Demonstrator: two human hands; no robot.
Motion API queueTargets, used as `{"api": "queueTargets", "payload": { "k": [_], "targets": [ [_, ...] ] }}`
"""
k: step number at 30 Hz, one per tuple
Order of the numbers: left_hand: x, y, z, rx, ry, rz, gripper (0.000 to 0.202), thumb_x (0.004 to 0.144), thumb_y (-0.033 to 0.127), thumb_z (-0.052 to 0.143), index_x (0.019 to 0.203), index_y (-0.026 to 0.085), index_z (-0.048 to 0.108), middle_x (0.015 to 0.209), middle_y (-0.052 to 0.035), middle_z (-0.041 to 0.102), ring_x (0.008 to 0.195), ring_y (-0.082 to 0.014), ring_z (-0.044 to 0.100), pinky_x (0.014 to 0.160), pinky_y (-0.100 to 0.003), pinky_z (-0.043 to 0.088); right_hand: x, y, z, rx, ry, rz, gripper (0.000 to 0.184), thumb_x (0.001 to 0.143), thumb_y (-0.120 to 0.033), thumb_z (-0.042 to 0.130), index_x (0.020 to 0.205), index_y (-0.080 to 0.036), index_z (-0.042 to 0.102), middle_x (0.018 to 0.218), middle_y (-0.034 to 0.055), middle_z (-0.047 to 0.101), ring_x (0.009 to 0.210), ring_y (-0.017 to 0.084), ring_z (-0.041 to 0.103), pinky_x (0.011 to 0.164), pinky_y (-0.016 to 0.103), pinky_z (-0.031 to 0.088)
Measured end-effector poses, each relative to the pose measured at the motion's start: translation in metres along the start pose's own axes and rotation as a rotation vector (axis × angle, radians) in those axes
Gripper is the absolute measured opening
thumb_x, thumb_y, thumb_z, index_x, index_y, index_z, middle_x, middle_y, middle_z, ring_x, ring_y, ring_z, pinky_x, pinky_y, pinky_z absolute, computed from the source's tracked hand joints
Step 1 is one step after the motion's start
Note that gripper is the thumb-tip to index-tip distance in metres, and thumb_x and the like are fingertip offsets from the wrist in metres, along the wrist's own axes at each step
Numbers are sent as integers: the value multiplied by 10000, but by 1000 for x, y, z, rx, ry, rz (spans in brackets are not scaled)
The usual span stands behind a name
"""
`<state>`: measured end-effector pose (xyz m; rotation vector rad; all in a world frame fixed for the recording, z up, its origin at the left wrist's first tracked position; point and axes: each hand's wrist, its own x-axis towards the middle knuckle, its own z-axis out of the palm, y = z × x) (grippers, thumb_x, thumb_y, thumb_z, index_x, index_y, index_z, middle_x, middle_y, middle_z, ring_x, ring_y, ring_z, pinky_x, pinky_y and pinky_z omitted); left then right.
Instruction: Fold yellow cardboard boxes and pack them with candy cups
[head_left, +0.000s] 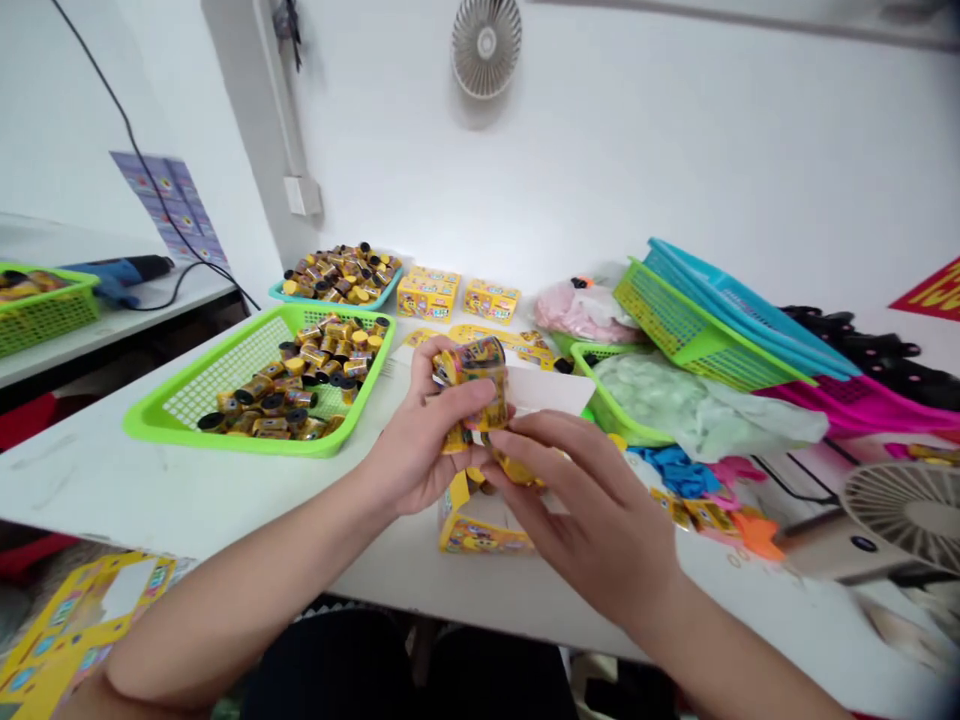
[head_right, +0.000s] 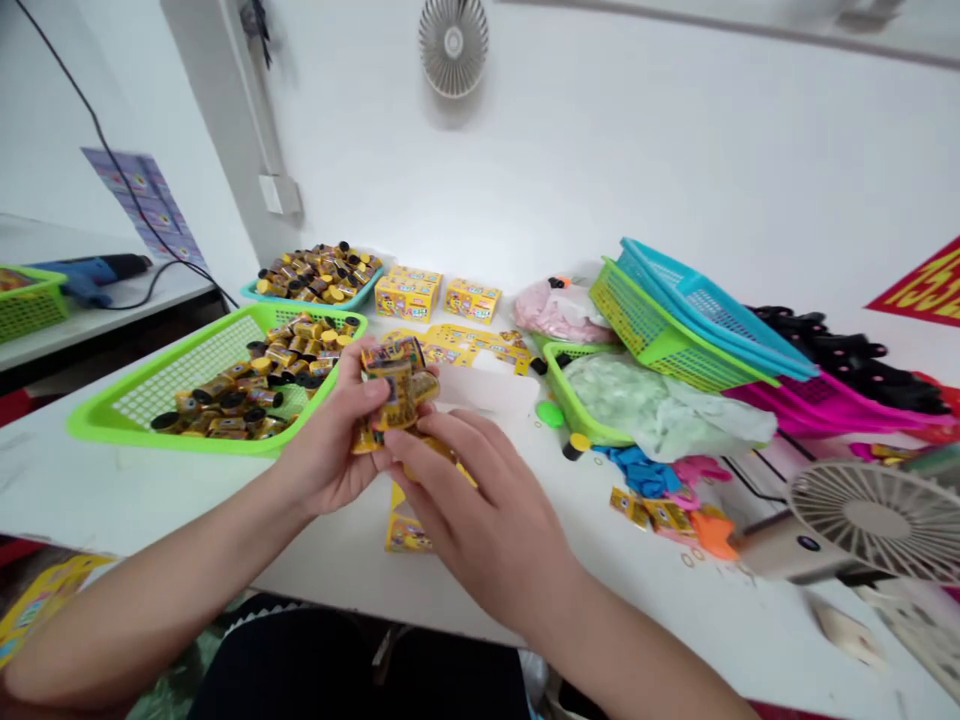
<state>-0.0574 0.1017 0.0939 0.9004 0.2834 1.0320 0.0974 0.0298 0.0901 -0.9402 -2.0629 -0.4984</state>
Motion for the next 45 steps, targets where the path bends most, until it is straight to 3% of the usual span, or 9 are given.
{"api": "queueTargets", "payload": {
  "k": [5,11,13,16,20,25,31,38,45],
  "targets": [
    [5,12,-12,12,63,-30,505,749,267,726,1078,310,345,1018,1,616,729,-189,705,586,-415,633,-5,19,-20,188,-51,321,341,854,-185,680,1173,-267,592,1125,42,651,944,147,654,803,273,562],
    [0,7,-35,22,-17,-59,617,724,250,752,1164,333,326,1085,-32,626,734,-179,689,502,-288,612,-4,47,12,481,-901,611,276,757,-197,676,1029,-240,698,970,38,674,660,121,634,607,252,534],
    [-3,-2,-41,-12,-66,-89,606,710,255,766,1132,336,338,1099,-30,628,741,-181,682,472,-254,593,-3,48,34,462,-1013,631,223,737,-235,690,959,-233,700,849,14,691,660,139,633,593,253,503],
    [-8,-12,-45,-63,-68,-109,605,704,261,774,1126,346,350,1119,-24,626,734,-173,676,441,-220,570,-4,43,55,517,-976,726,296,714,-277,728,992,-224,638,838,0,700,704,155,663,616,258,511],
    [-15,-15,-45,-90,-7,-118,645,712,271,772,1184,354,340,1135,-27,621,730,-167,678,442,-208,564,-3,33,41,449,-750,669,333,808,-264,678,1115,-221,558,908,22,695,686,137,667,591,258,534],
    [-24,-20,-40,-105,19,-154,541,775,262,737,1134,353,344,999,27,632,605,-118,660,467,-205,565,9,19,8,90,-238,-15,405,876,-133,603,1247,-268,515,1148,69,629,1019,185,644,857,327,559],
    [-34,-27,-33,-33,-48,-220,495,777,282,771,1075,349,382,1000,59,613,607,-87,677,540,-191,584,10,5,4,12,-310,-200,325,894,-135,564,1202,-241,566,1134,78,639,1132,228,599,955,356,545],
    [-31,-15,-40,-67,-32,-160,320,870,392,656,1039,321,394,949,18,635,684,-164,700,426,-213,569,9,20,-12,364,-308,311,437,757,-159,640,1175,-272,587,1237,80,620,1115,234,635,853,348,583],
    [-36,-9,-46,35,101,-100,330,848,400,671,1024,331,400,991,9,645,656,-178,683,382,-219,544,-12,52,29,241,-1003,551,261,750,-226,641,1002,-224,705,743,27,714,581,162,641,551,270,505]
  ]
}}
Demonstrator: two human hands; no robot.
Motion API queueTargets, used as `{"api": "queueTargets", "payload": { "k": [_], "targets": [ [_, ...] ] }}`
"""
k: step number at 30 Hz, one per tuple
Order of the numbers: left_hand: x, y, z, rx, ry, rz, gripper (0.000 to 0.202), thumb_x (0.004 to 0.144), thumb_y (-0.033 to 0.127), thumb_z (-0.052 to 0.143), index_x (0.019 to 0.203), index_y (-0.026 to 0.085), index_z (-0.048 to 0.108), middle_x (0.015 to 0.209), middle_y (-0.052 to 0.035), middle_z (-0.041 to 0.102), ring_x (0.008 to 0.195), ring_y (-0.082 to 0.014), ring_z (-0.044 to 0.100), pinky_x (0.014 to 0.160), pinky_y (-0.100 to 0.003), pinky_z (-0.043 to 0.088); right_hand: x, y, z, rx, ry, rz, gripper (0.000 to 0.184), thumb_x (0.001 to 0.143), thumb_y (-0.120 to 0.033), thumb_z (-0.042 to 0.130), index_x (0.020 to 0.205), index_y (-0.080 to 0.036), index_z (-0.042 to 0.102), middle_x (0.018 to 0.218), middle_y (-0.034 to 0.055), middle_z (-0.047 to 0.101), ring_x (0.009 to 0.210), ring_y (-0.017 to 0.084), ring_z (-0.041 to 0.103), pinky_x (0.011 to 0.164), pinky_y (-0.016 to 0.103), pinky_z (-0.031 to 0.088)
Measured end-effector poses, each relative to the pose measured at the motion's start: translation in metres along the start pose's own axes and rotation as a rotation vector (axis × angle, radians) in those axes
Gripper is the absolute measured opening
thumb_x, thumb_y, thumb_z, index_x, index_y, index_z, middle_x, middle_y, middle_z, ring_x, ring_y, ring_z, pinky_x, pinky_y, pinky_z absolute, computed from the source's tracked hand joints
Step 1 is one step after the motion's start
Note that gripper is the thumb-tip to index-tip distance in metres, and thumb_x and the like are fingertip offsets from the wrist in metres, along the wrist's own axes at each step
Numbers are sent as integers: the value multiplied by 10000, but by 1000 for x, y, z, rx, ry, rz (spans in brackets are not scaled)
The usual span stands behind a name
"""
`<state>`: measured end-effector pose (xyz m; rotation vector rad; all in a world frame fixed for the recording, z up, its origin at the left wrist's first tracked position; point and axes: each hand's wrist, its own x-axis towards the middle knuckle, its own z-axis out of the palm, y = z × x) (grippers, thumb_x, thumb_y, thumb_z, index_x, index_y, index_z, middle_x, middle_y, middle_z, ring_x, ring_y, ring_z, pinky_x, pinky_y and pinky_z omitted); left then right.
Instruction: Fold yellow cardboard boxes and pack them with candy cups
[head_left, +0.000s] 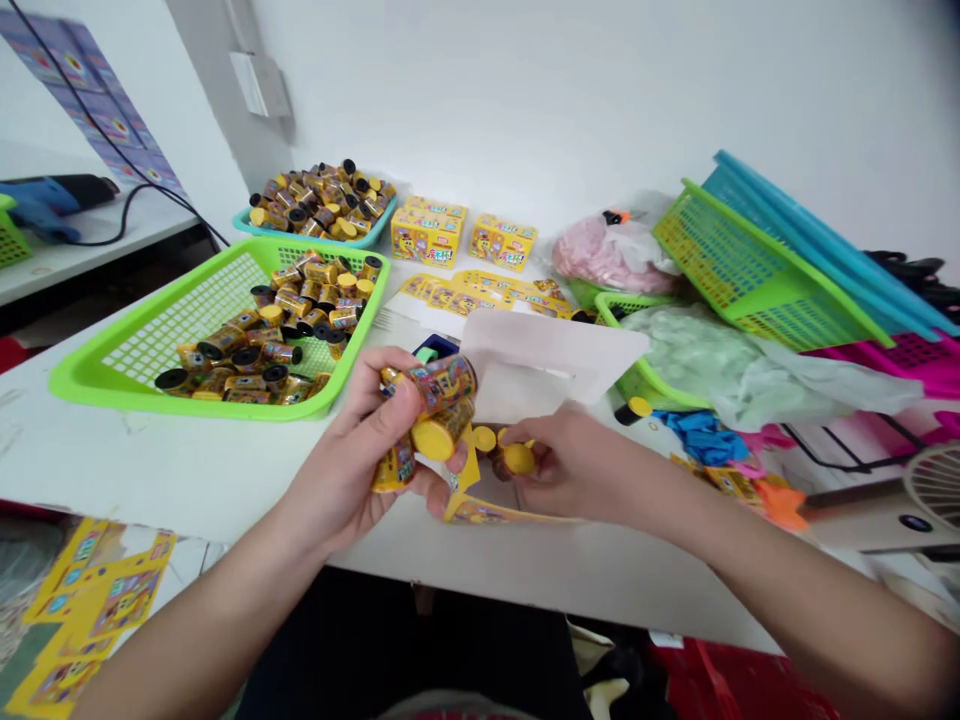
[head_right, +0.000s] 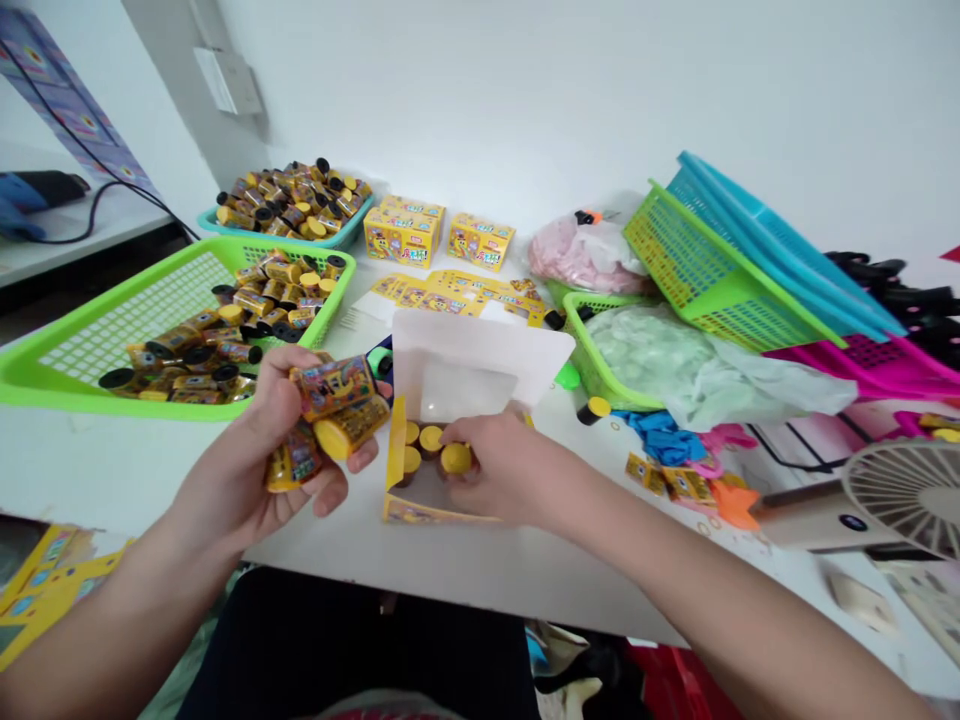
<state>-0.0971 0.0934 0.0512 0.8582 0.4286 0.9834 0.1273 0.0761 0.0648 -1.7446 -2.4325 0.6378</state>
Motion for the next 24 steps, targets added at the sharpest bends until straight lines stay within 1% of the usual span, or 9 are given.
{"api": "queueTargets", "payload": {
  "k": [3,5,7,10,12,15,18,20,24],
  "targets": [
    [-4,-8,3,-12,-98,-57,290,887,391,626,1024,323,380,887,15,633,671,-176,679,424,-236,565,15,0,15,-20,-29,40,210,788,-271,626,977,-224,703,749,37,733,639,193,678,605,291,503],
    [-7,-12,4,18,-138,-57,279,901,390,610,1037,322,376,832,25,617,678,-170,678,461,-253,583,17,-2,14,17,12,9,279,806,-279,626,1076,-223,671,858,46,747,711,201,695,639,300,516],
    [-9,-13,5,73,-157,-47,276,907,376,608,1058,321,384,844,25,608,692,-162,680,505,-278,605,11,-4,5,100,126,-26,367,850,-280,598,1210,-210,600,968,64,740,737,183,698,660,302,534],
    [-12,-12,8,147,-204,-78,270,907,356,613,1077,304,409,880,18,584,732,-146,678,566,-287,625,-5,-12,-16,323,319,-144,344,965,-317,464,1288,-224,540,1090,71,713,803,154,701,706,293,561],
    [-13,-11,11,160,-261,-115,308,889,370,636,1094,299,417,885,22,562,730,-128,670,573,-260,623,-18,-19,-26,383,301,-297,357,955,-380,517,1296,-280,545,1115,35,705,862,147,697,737,276,568],
    [-13,-12,15,131,-307,-154,382,866,396,662,1143,313,412,911,25,562,722,-111,671,598,-248,626,-31,-27,-35,203,252,-417,510,863,-368,678,1345,-376,515,1004,-30,721,826,133,692,732,252,562],
    [-13,-11,15,118,-241,-165,389,887,339,645,1189,336,400,933,16,588,753,-137,690,648,-310,643,-35,-19,-37,27,333,-395,511,889,-312,643,1375,-367,493,1034,-8,712,884,155,690,758,279,561],
    [-13,-10,11,162,-160,-133,388,894,274,634,1190,349,395,1012,1,598,751,-154,701,629,-330,648,-33,-7,-36,-37,324,-360,416,881,-275,632,1291,-313,579,1117,29,687,978,187,676,805,311,559],
    [-15,-7,5,282,-98,-36,371,892,239,624,1160,342,389,1199,-42,582,674,-151,698,466,-253,605,-21,11,-21,-95,141,-250,301,756,-138,674,1035,-247,701,1030,48,683,915,202,673,782,321,549]
  ]
}}
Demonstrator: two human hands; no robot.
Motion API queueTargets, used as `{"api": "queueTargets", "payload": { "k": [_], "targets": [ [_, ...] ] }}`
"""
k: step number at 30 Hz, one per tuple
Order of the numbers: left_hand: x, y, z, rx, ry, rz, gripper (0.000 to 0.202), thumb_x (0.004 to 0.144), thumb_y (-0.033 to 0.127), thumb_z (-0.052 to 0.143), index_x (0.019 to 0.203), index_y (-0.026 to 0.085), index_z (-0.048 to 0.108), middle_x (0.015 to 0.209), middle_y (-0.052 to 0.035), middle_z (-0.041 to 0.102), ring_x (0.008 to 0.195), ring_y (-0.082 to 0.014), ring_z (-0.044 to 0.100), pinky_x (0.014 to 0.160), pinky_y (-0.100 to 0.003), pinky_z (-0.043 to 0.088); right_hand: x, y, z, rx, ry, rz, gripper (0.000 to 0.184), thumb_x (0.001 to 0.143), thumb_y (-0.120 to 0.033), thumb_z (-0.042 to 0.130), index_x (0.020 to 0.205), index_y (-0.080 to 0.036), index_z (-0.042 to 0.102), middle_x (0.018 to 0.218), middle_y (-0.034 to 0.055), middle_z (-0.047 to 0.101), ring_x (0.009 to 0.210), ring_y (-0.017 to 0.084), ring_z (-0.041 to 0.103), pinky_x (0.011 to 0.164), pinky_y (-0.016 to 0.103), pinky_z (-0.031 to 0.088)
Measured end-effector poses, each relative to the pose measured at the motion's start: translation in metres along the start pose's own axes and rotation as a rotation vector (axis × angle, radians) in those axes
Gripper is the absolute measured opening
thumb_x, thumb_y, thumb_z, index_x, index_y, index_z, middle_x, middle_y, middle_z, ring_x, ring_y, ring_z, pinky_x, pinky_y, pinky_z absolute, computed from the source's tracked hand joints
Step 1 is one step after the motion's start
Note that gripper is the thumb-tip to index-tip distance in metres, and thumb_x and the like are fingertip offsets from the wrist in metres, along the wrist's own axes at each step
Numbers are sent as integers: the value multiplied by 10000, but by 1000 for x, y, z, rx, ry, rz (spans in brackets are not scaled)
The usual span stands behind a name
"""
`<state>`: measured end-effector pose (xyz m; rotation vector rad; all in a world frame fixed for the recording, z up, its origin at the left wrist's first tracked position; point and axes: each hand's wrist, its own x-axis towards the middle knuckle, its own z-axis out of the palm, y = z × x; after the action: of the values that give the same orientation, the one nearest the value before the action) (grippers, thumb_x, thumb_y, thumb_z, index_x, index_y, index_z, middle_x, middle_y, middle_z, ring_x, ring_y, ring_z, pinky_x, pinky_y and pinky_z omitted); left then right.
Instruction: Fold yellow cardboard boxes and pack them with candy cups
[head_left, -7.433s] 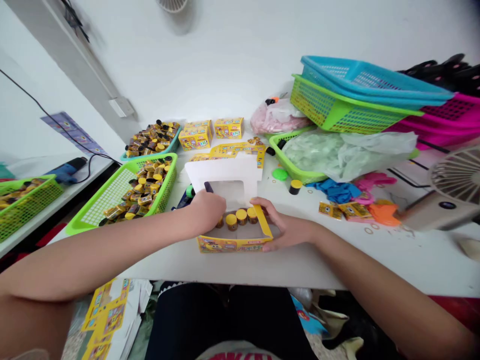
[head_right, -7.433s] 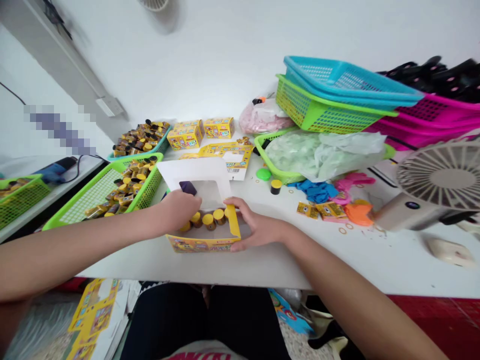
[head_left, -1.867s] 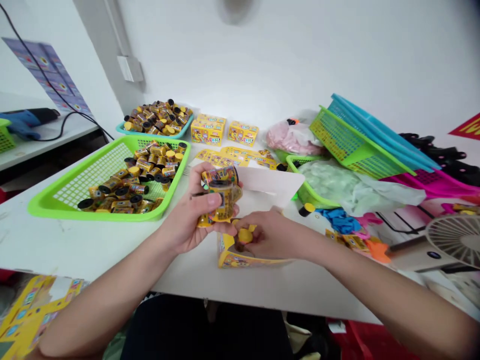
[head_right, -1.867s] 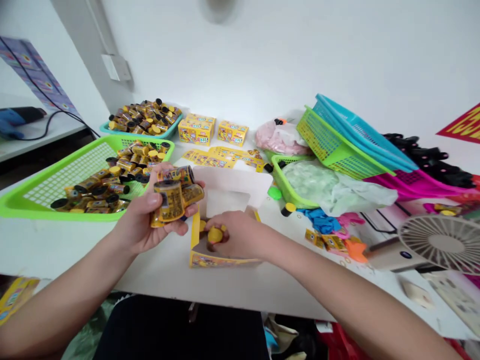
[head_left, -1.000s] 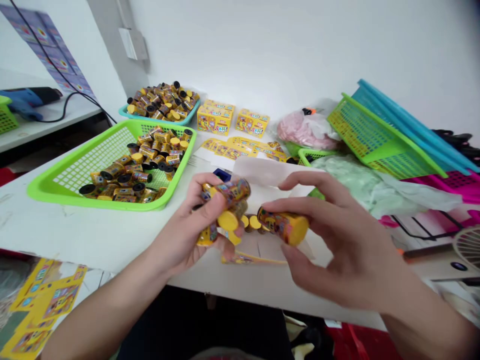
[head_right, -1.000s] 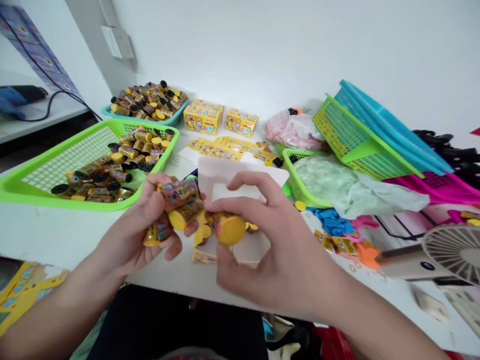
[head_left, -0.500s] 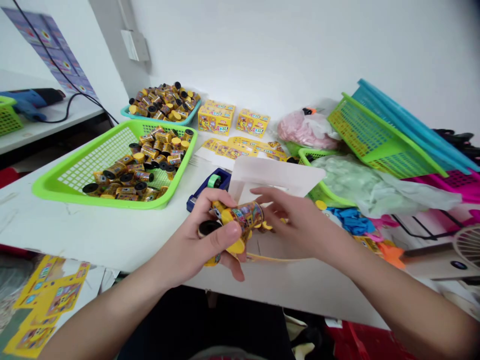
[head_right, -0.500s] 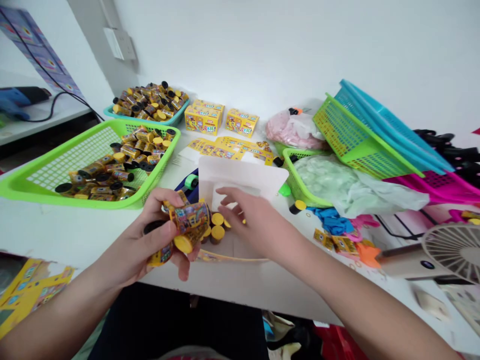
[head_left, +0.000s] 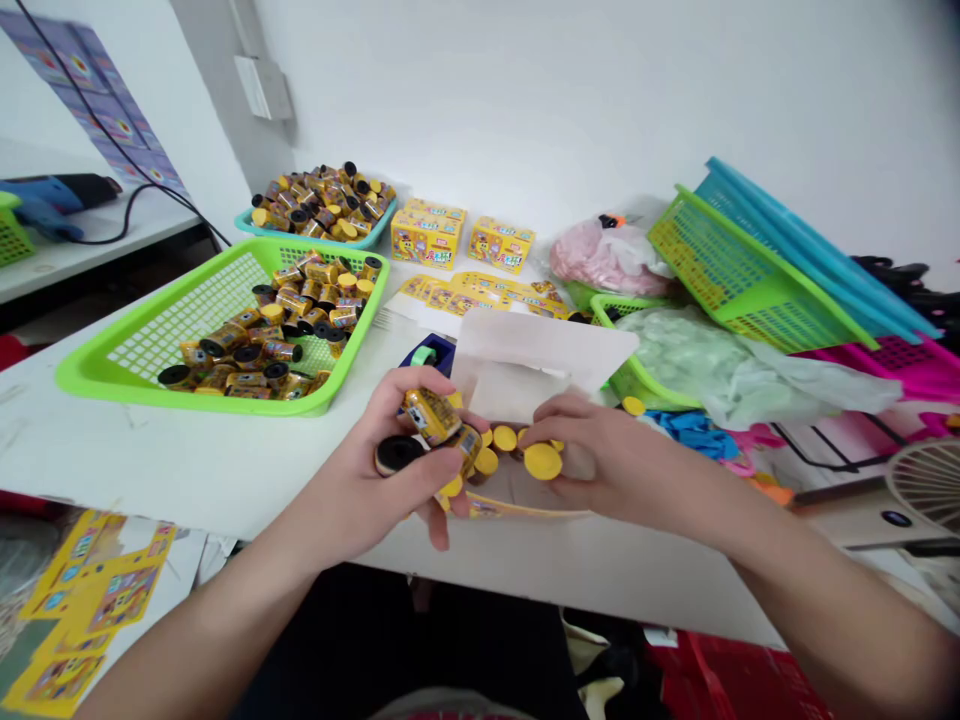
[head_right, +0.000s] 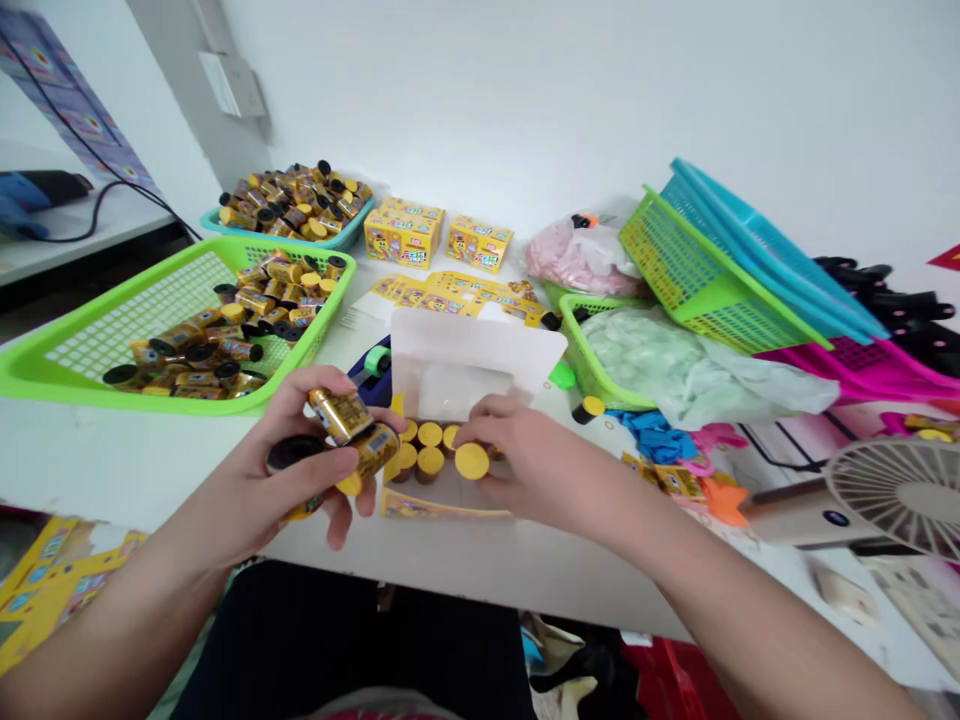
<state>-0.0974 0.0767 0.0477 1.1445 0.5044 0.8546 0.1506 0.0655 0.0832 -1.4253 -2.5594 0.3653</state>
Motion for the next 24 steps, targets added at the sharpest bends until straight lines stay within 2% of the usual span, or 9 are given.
{"api": "queueTargets", "payload": {
  "k": [4,7,9,12,14,16,19,21,24],
  "targets": [
    [-1,-1,2,-27,-36,14,366,902,234,607,1155,337,364,1219,-57,607,659,-147,703,459,-228,593,11,2,24,-4,-179,145,269,712,-69,648,926,-224,693,853,38,695,901,234,655,732,314,514],
    [0,-2,5,-57,-46,5,374,904,226,603,1160,330,352,1223,-62,613,672,-155,714,515,-270,621,18,4,32,-3,-207,222,253,735,-90,637,956,-209,669,903,49,689,841,219,650,689,301,484],
    [2,-3,6,-63,-47,7,378,904,221,604,1163,332,352,1208,-55,614,669,-156,713,517,-275,620,21,5,31,-16,-163,193,255,730,-121,687,971,-199,663,976,56,678,851,210,645,727,311,477],
    [5,-4,8,-55,0,42,392,890,228,625,1167,340,371,1151,-34,615,644,-146,699,422,-187,549,19,-1,23,50,-52,117,322,764,-260,746,1058,-213,627,1015,48,661,871,199,641,752,324,486],
    [7,-6,12,-70,53,50,397,883,243,638,1167,345,381,1066,-4,621,596,-117,669,370,-135,484,15,-12,18,174,136,44,444,784,-397,743,1140,-221,543,1025,50,642,839,180,637,704,312,510],
    [9,-9,17,-76,99,27,388,882,270,644,1158,346,383,917,40,616,525,-80,611,358,-118,450,10,-27,16,234,349,-82,529,770,-451,750,1150,-220,465,1083,71,612,885,183,635,700,310,537],
    [11,-14,25,-37,138,-14,374,882,316,644,1151,333,383,721,83,572,448,-54,523,359,-110,418,5,-49,18,92,439,-267,405,839,-287,693,1145,-206,440,1165,108,592,1090,216,606,860,347,549],
    [12,-16,28,-17,139,-18,391,893,351,625,1191,329,374,657,83,574,448,-74,541,362,-118,413,2,-58,17,-70,413,-290,347,883,-165,594,1198,-189,449,1174,121,614,1147,228,596,937,377,532],
    [11,-13,27,90,154,20,493,900,405,606,1313,316,353,630,59,608,489,-116,607,383,-147,434,-6,-56,8,-206,414,-278,381,904,-132,545,1273,-192,472,1205,114,639,1162,230,606,952,376,530]
  ]
}}
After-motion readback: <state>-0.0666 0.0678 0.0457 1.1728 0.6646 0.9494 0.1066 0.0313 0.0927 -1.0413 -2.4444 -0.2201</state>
